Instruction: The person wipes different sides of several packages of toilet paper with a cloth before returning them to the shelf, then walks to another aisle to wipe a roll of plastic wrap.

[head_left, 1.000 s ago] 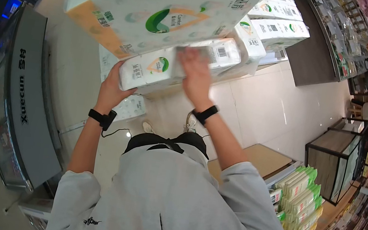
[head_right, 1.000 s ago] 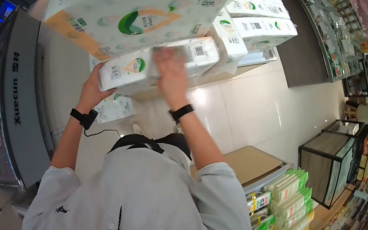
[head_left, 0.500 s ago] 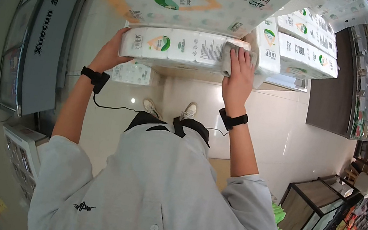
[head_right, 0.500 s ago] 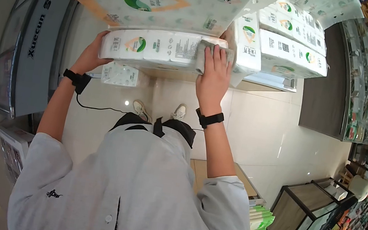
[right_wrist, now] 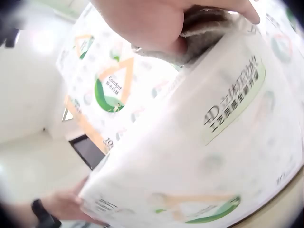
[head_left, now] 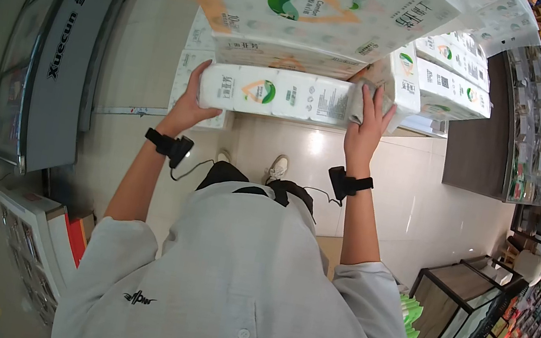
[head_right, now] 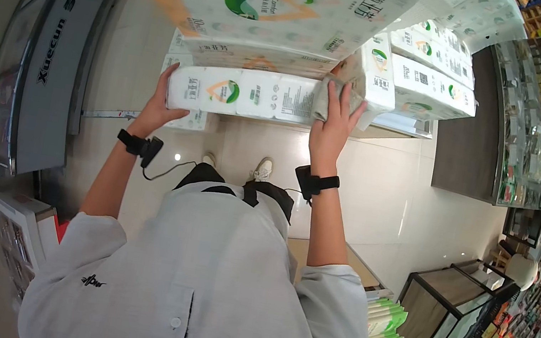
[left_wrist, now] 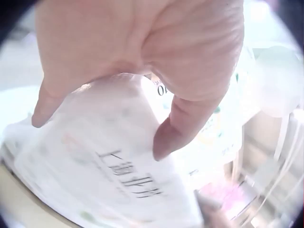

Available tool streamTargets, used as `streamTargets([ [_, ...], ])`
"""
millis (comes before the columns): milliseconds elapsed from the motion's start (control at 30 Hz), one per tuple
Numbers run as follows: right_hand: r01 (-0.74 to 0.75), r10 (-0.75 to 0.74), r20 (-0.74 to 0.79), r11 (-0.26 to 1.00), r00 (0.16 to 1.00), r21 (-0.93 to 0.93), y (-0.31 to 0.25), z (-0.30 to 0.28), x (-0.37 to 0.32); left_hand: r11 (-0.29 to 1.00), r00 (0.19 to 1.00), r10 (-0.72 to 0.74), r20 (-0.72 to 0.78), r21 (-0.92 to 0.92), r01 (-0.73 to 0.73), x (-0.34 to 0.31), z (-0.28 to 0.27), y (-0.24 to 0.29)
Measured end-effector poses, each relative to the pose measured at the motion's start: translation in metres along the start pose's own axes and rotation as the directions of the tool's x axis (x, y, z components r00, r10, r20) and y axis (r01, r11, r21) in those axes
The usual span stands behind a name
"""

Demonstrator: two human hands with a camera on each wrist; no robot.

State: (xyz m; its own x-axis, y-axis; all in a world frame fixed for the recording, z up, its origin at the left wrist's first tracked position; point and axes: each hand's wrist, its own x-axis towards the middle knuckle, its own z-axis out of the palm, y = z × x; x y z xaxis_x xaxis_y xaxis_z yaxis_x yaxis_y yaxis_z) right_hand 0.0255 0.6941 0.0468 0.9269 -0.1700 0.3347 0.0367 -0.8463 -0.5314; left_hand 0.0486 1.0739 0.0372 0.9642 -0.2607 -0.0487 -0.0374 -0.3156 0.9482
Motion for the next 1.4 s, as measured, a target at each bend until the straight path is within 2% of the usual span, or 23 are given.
streamTargets([
  [67, 0.041, -0.038, -0.046, 0.997, 0.998, 0.066, 0.003, 0.006, -0.009, 0.993, 1.0, -0.026, -0.016, -0.113, 0.025, -0.017, 0.012, 0.012],
  [133, -0.068, 0.078, -0.092, 0.992, 0.993, 0.108, -0.006, 0.005, -0.02, 0.633, 0.935, -0.355, 0.018, -0.732, 0.254, -0.022, 0.011, 0.033],
  [167, -0.061, 0.071, -0.091, 0.993, 0.993, 0.104, -0.005, 0.008, -0.026, 0.629, 0.936, -0.352, 0.015, -0.736, 0.249, -0.019, 0.006, 0.03],
  [233, -0.177, 0.25, -0.199, 0.929, 0.948, 0.326, 0.003, 0.011, -0.042, 0.178, 0.801, -0.492, 0.342, -0.861, 0.477, -0.02, 0.0, 0.013],
  [267, -0.181, 0.252, -0.191, 0.928, 0.949, 0.324, 0.007, 0.011, -0.05, 0.097, 0.761, -0.532, 0.37, -0.867, 0.489, -0.017, 0.002, -0.022],
  [333, -0.265, 0.387, -0.205, 0.853, 0.899, 0.449, 0.009, 0.009, -0.062, 0.042, 0.713, -0.512, 0.48, -0.814, 0.579, -0.019, 0.001, -0.036],
  [500, -0.338, 0.384, -0.115, 0.894, 0.916, 0.294, 0.001, -0.013, -0.075, -0.077, 0.564, -0.469, 0.68, -0.668, 0.74, -0.037, 0.011, -0.074],
  [567, -0.312, 0.359, 0.137, 0.909, 0.923, -0.276, -0.009, -0.025, -0.068, -0.049, 0.553, -0.493, 0.671, -0.657, 0.753, -0.046, 0.016, -0.073],
  [600, -0.226, 0.295, 0.137, 0.9, 0.946, -0.373, -0.005, -0.017, -0.07, -0.022, 0.561, -0.512, 0.65, -0.663, 0.748, -0.051, 0.019, -0.075],
  [667, -0.123, 0.252, 0.392, 0.938, 0.885, -0.325, -0.011, 0.0, -0.062, -0.033, 0.555, -0.493, 0.67, -0.652, 0.757, -0.056, 0.024, -0.089],
  [767, 0.052, -0.071, 0.604, 0.997, 0.794, 0.048, -0.065, 0.075, -0.078, 0.019, 0.594, -0.466, 0.656, -0.663, 0.748, -0.072, 0.037, -0.108],
  [833, 0.218, -0.196, 0.678, 0.974, 0.708, 0.053, -0.114, 0.129, -0.092, 0.084, 0.629, -0.454, 0.631, -0.672, 0.735, -0.084, 0.044, -0.117],
  [933, 0.245, -0.189, 0.786, 0.968, 0.589, 0.049, -0.157, 0.144, -0.079, -0.046, 0.622, -0.455, 0.637, -0.715, 0.698, -0.09, 0.046, -0.131],
  [1033, 0.126, -0.087, 0.845, 0.992, 0.528, 0.024, -0.116, 0.123, -0.058, -0.084, 0.606, -0.451, 0.655, -0.707, 0.702, -0.086, 0.041, -0.118],
  [1067, 0.141, 0.026, 0.816, 0.981, 0.578, -0.131, -0.082, 0.11, -0.057, -0.086, 0.627, -0.444, 0.64, -0.727, 0.682, -0.086, 0.043, -0.121],
  [1100, 0.077, 0.223, 0.821, 0.949, 0.526, -0.307, -0.054, 0.084, -0.046, -0.094, 0.631, -0.442, 0.638, -0.732, 0.675, -0.086, 0.044, -0.122],
  [1133, -0.003, 0.235, 0.738, 0.953, 0.632, -0.302, 0.016, 0.069, -0.057, -0.072, 0.645, -0.433, 0.63, -0.737, 0.672, -0.085, 0.044, -0.123],
  [1167, -0.155, 0.47, 0.658, 0.864, 0.589, -0.479, 0.037, 0.042, -0.05, -0.048, 0.662, -0.427, 0.616, -0.746, 0.664, -0.085, 0.044, -0.124],
  [1200, -0.042, 0.26, 0.694, 0.948, 0.671, -0.315, 0.123, 0.034, -0.066, -0.05, 0.671, -0.434, 0.601, -0.76, 0.648, -0.086, 0.045, -0.125],
  [1233, -0.523, 0.705, 0.66, 0.677, 0.259, -0.518, 0.087, 0.003, -0.044, -0.035, 0.671, -0.431, 0.603, -0.755, 0.655, -0.088, 0.046, -0.128],
  [1300, -0.934, 0.698, 0.7, 0.333, 0.149, -0.133, 0.14, -0.011, -0.085, -0.006, 0.682, -0.441, 0.583, -0.762, 0.648, -0.084, 0.043, -0.127],
  [1333, -0.95, 0.734, 0.677, 0.248, 0.057, -0.189, 0.106, -0.022, -0.082, 0.007, 0.662, -0.459, 0.593, -0.743, 0.67, -0.084, 0.041, -0.123],
  [1400, -0.968, 0.682, 0.729, 0.212, 0.051, -0.131, 0.117, -0.015, -0.096, 0.081, 0.659, -0.501, 0.561, -0.727, 0.682, -0.083, 0.037, -0.105],
])
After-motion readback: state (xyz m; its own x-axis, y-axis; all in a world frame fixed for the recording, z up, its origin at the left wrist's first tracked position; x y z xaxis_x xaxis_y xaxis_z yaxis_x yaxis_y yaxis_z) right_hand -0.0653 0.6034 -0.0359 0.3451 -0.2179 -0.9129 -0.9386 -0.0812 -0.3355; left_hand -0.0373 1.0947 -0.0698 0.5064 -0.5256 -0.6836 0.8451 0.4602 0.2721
